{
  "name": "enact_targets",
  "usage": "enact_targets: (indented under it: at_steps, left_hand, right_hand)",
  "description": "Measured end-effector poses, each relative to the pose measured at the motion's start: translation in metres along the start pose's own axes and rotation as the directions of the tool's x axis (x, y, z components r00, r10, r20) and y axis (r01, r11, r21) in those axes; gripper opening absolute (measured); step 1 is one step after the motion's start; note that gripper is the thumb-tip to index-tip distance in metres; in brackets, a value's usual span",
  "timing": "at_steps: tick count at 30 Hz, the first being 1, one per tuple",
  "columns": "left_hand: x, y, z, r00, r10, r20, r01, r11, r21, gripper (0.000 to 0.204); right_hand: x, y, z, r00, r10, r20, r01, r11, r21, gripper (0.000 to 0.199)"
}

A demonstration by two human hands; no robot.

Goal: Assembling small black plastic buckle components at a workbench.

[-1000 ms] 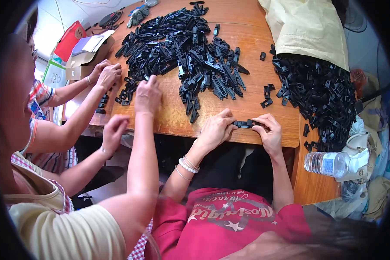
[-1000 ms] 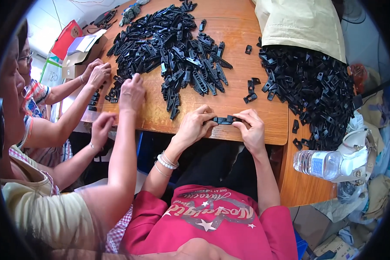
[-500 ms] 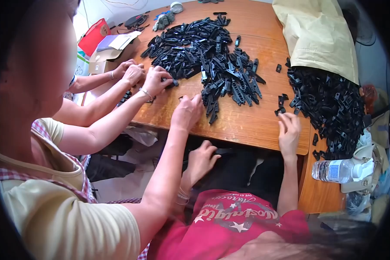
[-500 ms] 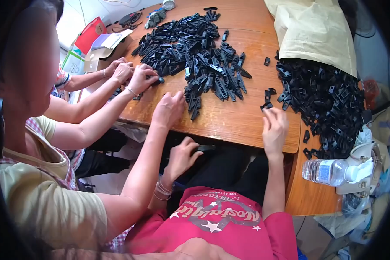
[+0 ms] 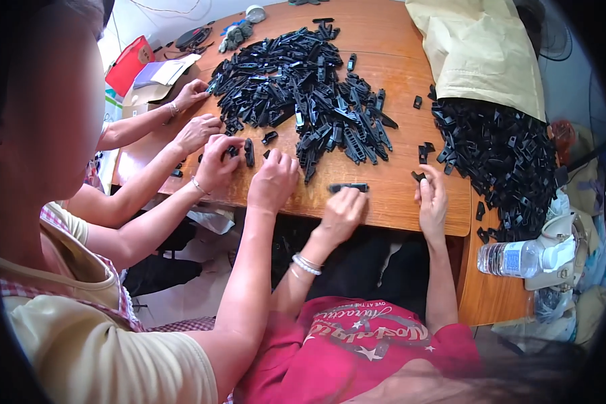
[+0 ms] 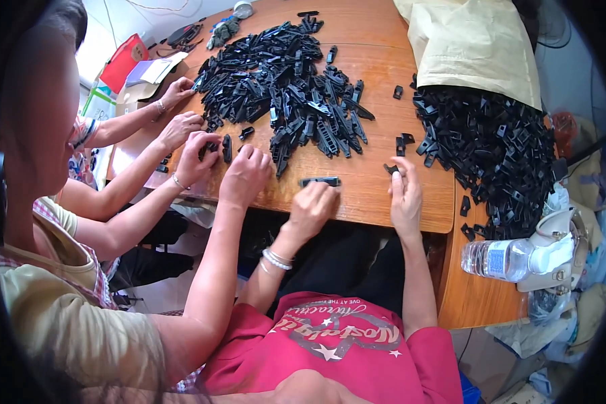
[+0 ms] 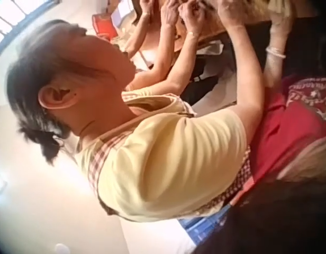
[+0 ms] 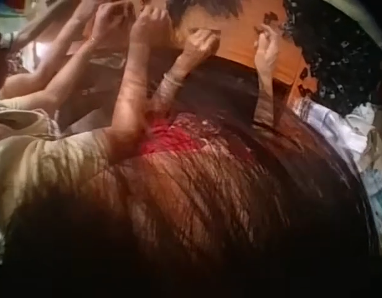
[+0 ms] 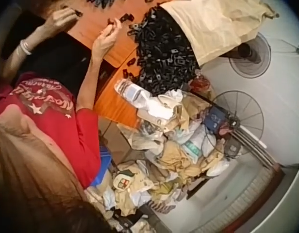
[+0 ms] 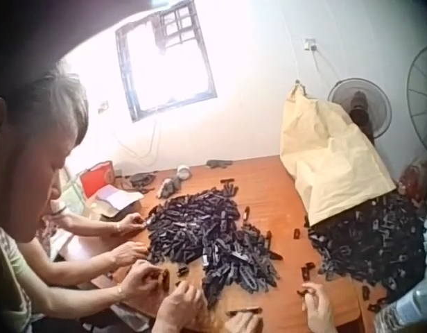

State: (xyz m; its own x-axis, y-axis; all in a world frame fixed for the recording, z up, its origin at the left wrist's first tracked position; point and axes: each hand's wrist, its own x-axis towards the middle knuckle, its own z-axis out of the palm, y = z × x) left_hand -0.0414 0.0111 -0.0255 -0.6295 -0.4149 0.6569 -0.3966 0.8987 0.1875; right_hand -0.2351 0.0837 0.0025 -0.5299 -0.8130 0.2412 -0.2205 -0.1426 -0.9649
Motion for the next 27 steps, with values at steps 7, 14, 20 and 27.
enact_targets:
  at_steps: [7,14,20,27]
  left_hand:
    - [0.009,0.021,-0.014,0.883,-0.408,-0.231,0.403,0.913,-0.072,0.023]
    - [-0.003,-0.008,-0.021,0.888,-0.446,0.114,0.454,0.807,-0.377,0.022]
    - [-0.002,-0.012,-0.018,0.922,-0.363,0.138,0.384,0.804,-0.454,0.02]
    - [-0.004,0.005,-0.032,0.603,-0.717,0.35,0.609,0.13,-0.782,0.013]
  right_hand:
    - [0.002,0.018,0.012,0.96,0.144,0.24,-0.167,0.983,0.08,0.028]
    - [0.024,0.014,0.018,0.851,-0.068,0.52,0.142,0.984,-0.103,0.029]
    - [0.02,0.014,0.029,0.778,-0.16,0.607,0.309,0.939,-0.149,0.025]
    - [0.024,0.01,0.017,0.973,-0.158,0.168,0.185,0.97,-0.156,0.016]
